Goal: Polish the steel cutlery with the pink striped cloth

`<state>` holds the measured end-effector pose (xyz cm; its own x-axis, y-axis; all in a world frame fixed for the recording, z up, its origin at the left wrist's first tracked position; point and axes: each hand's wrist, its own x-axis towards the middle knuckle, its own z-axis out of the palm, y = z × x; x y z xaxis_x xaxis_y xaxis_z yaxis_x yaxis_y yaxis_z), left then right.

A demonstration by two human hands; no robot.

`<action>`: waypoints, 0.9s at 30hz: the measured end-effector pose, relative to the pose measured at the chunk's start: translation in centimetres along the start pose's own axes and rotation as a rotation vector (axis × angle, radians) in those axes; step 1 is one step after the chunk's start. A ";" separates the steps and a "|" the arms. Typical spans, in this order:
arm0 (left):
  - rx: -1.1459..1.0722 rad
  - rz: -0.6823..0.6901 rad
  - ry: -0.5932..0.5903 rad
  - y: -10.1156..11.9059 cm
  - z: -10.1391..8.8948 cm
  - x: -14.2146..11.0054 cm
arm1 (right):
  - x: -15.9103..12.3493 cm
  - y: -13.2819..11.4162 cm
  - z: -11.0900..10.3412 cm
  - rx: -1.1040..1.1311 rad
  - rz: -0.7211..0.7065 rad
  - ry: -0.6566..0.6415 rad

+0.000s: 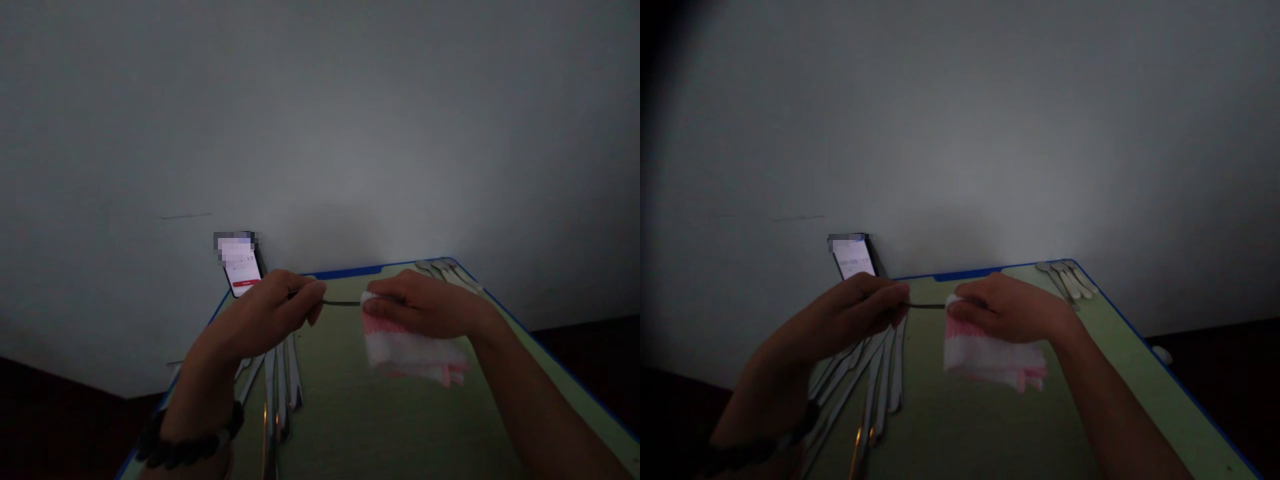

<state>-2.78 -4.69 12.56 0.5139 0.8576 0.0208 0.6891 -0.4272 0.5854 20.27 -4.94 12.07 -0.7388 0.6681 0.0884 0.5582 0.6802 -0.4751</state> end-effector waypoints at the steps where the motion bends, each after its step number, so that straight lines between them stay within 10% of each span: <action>1: 0.036 0.024 0.014 0.2 0.1 0.1 | 0.1 0.0 0.1 -0.002 -0.011 0.001; 16: 0.388 0.278 0.119 1.7 3.1 2.1 | 1.1 0.4 1.6 -0.005 -0.102 0.074; 27: 0.105 0.212 0.080 -2.2 0.7 1.2 | -0.1 1.8 0.5 -0.021 0.036 0.053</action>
<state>-3.34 -2.91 10.74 0.6133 0.7639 0.2009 0.6218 -0.6238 0.4735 21.15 -3.89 10.75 -0.6970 0.7073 0.1182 0.5926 0.6610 -0.4604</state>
